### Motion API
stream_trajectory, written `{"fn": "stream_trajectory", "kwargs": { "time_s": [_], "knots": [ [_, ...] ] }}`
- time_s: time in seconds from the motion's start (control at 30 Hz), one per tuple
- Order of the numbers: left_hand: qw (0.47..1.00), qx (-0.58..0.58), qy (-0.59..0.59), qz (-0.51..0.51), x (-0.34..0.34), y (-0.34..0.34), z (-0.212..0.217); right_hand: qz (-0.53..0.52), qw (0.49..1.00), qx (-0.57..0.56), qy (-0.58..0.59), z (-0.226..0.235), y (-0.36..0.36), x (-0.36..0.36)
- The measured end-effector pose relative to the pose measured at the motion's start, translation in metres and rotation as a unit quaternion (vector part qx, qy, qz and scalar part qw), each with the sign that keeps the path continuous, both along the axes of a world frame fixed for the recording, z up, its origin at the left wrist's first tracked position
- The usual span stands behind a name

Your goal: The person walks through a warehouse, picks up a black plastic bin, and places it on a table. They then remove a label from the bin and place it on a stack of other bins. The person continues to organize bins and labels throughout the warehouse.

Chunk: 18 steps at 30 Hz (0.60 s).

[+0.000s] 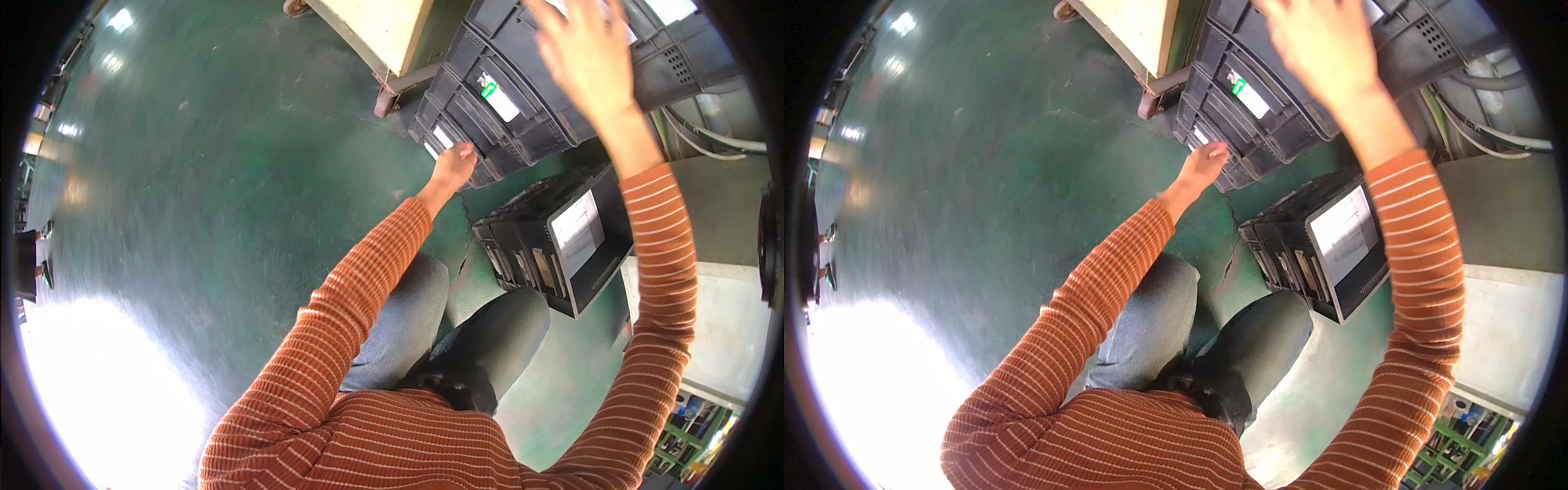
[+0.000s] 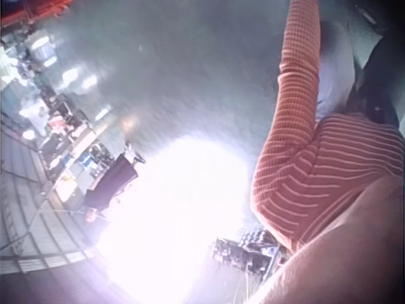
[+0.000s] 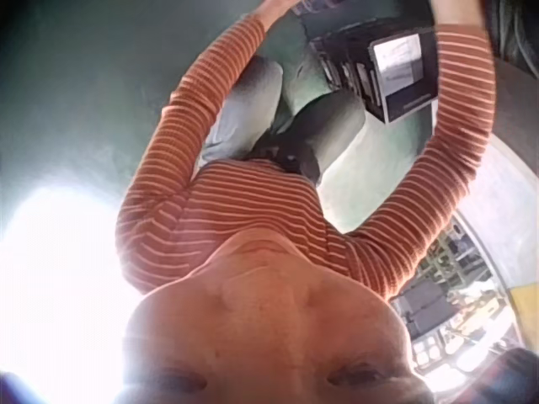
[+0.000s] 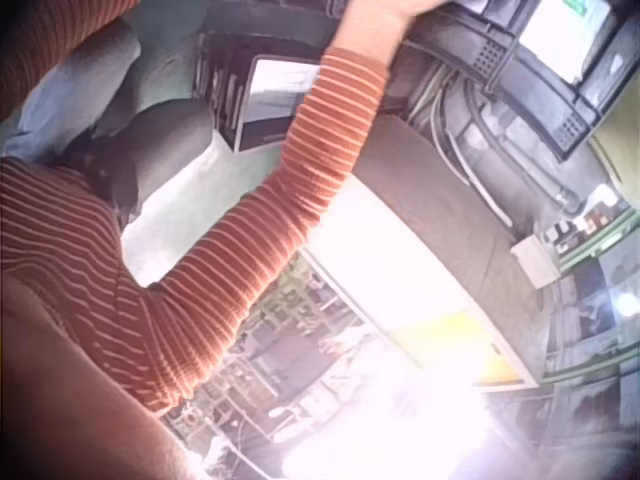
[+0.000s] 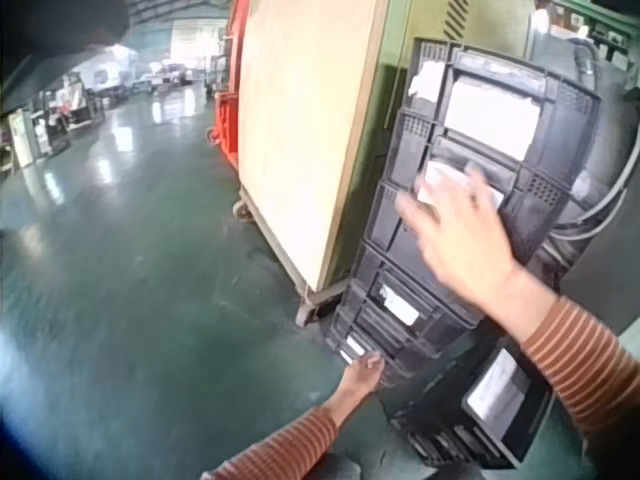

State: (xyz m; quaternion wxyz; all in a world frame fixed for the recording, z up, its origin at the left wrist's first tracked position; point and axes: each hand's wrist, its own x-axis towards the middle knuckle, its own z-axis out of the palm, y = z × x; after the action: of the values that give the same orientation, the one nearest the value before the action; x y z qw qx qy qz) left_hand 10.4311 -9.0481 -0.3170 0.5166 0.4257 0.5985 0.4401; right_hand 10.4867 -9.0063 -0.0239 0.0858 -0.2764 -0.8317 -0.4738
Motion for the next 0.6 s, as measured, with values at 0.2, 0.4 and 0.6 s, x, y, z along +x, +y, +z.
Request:
{"fn": "stream_trajectory", "kwargs": {
  "time_s": [0.2,0.4,0.6],
  "knots": [
    [0.952,-0.07,-0.264,0.138,0.014,0.051,0.032,-0.152,0.971,-0.093,-0.158,-0.093,0.012,0.014],
    [0.911,-0.058,-0.365,0.182,0.022,0.061,0.026,-0.122,0.97,-0.103,-0.182,-0.101,0.025,0.018],
    [0.92,-0.062,-0.357,0.15,0.025,0.057,0.028,-0.11,0.971,-0.092,-0.191,-0.093,0.028,0.023]
  ]
}}
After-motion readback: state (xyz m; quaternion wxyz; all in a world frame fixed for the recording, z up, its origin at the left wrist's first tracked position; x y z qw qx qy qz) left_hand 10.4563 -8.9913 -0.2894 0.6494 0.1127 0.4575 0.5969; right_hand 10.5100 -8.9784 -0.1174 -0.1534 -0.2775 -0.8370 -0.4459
